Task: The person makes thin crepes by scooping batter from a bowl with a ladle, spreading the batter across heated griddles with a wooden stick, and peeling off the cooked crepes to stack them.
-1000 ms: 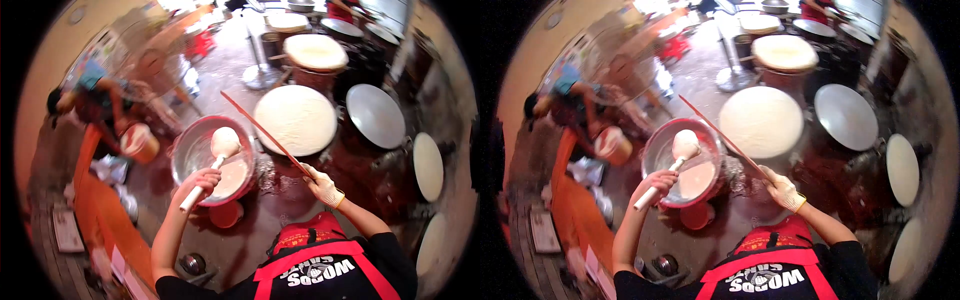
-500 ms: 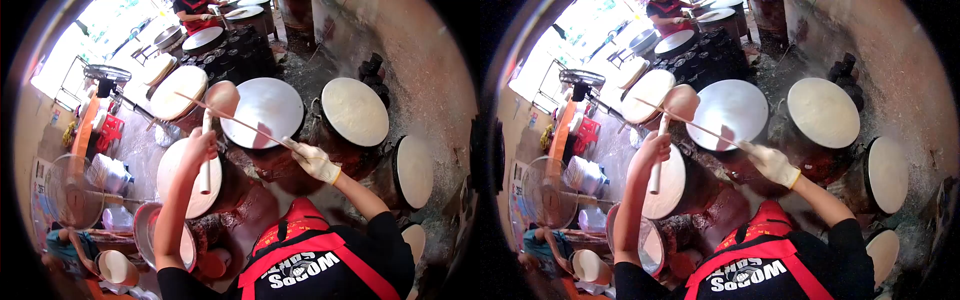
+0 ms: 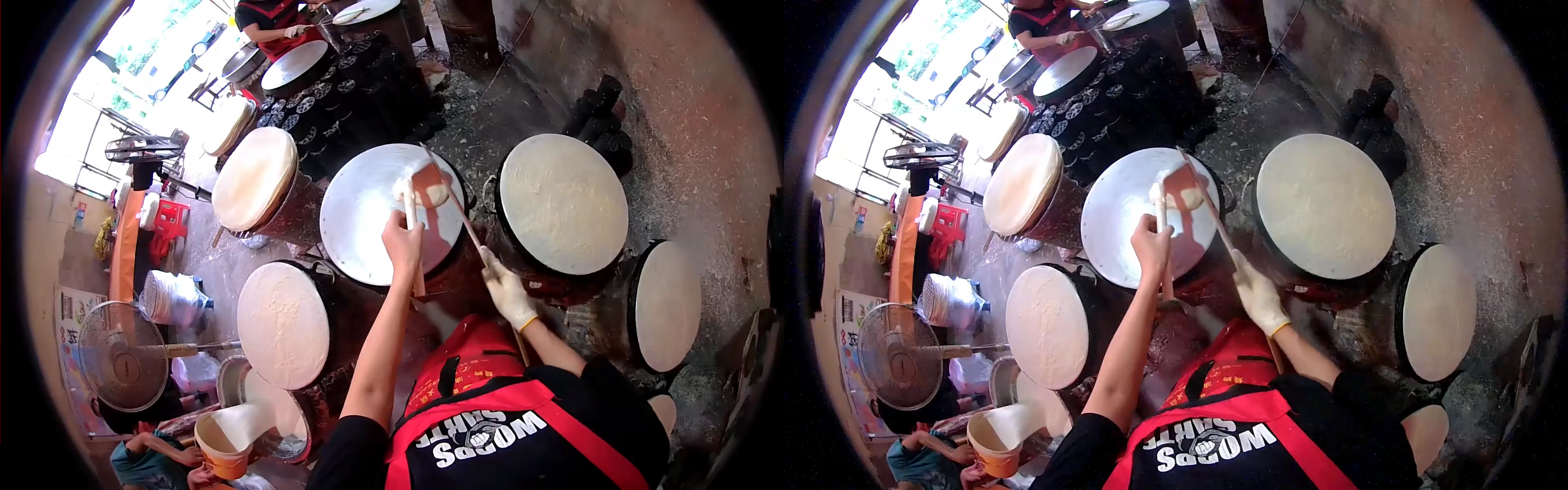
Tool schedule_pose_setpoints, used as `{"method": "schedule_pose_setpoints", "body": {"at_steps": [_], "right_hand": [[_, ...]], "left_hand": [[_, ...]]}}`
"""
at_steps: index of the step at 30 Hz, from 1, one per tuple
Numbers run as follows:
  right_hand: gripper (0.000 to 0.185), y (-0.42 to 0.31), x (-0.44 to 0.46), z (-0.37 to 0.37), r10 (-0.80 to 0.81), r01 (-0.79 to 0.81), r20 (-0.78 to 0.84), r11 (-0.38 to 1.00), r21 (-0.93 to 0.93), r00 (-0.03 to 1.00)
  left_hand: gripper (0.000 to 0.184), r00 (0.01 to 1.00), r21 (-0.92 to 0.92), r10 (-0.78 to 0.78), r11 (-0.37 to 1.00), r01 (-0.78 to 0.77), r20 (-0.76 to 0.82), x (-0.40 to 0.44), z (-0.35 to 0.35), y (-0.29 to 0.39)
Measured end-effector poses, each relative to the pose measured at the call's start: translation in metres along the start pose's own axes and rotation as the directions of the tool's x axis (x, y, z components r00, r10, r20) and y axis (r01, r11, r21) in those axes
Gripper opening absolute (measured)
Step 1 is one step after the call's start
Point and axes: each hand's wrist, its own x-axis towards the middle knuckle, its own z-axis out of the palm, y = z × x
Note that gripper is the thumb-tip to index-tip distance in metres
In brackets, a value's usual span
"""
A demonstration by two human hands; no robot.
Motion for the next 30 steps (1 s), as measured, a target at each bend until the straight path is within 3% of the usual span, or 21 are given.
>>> {"method": "schedule_pose_setpoints", "body": {"at_steps": [2, 4, 6, 8, 9, 10, 12, 15, 18, 20, 22, 26, 28, 30], "right_hand": [[0.052, -0.006, -0.011, 0.001, 0.179, -0.133, 0.058, 0.879, -0.458, 0.982], [0.050, -0.008, -0.010, 0.012, 0.236, -0.203, -0.001, 0.832, -0.517, 0.972], [0.050, -0.007, -0.002, 0.023, 0.241, -0.219, -0.015, 0.855, -0.470, 0.970], [0.051, -0.007, 0.015, 0.039, 0.301, -0.282, -0.001, 0.892, -0.354, 0.954], [0.048, 0.022, 0.021, 0.059, 0.165, -0.168, -0.057, 0.984, -0.066, 0.985], [0.045, 0.012, 0.028, 0.058, 0.359, -0.360, 0.039, 0.917, 0.172, 0.932], [0.041, -0.021, 0.040, 0.054, 0.599, -0.677, 0.343, 0.522, 0.519, 0.724], [0.039, -0.032, 0.023, 0.067, 0.621, -0.557, 0.257, 0.353, 0.752, 0.741], [0.040, -0.024, 0.003, 0.105, 0.713, -0.505, 0.105, 0.377, 0.777, 0.693], [0.038, -0.048, 0.010, 0.128, 0.700, -0.479, 0.065, 0.415, 0.774, 0.711], [0.039, -0.052, 0.037, 0.161, 0.712, -0.478, -0.054, 0.524, 0.705, 0.700], [0.040, -0.030, 0.095, 0.211, 0.547, -0.437, -0.265, 0.817, 0.377, 0.794], [0.035, 0.001, 0.115, 0.226, 0.405, -0.357, -0.284, 0.911, 0.206, 0.869], [0.033, -0.054, 0.113, 0.192, 0.496, -0.459, -0.074, 0.842, 0.283, 0.865]], "left_hand": [[0.018, 0.996, -0.066, -0.038, 0.997, 0.033, -0.077, 0.011, 0.004, -0.006], [0.015, 0.973, -0.309, -0.228, 0.929, 0.204, -0.046, 0.025, 0.003, -0.006], [0.016, 0.966, -0.610, -0.259, 0.762, 0.216, 0.019, 0.041, -0.009, 0.014], [0.019, 0.987, -0.748, -0.163, 0.654, 0.109, 0.001, 0.057, -0.031, 0.037], [0.021, 0.992, -0.839, -0.120, 0.534, 0.106, 0.049, 0.065, -0.047, 0.047], [0.025, 0.993, -0.864, -0.034, 0.490, 0.118, 0.117, 0.071, -0.065, 0.057], [0.032, 0.960, -0.867, -0.108, 0.414, 0.279, 0.257, 0.071, -0.105, 0.084], [0.019, 0.922, -0.824, -0.120, 0.418, 0.384, 0.369, 0.051, -0.157, 0.083], [0.025, 0.866, -0.705, -0.300, 0.504, 0.499, 0.399, -0.001, -0.188, 0.059], [0.027, 0.781, -0.685, -0.461, 0.403, 0.607, 0.421, -0.044, -0.194, 0.028], [0.033, 0.745, -0.697, -0.545, 0.358, 0.621, 0.384, -0.086, -0.199, 0.011], [0.032, 0.697, -0.696, -0.659, 0.360, 0.622, 0.282, -0.145, -0.211, -0.014], [0.026, 0.734, -0.722, -0.650, 0.409, 0.557, 0.197, -0.158, -0.217, -0.027], [0.020, 0.755, -0.741, -0.637, 0.430, 0.516, 0.156, -0.170, -0.221, -0.040]]}}
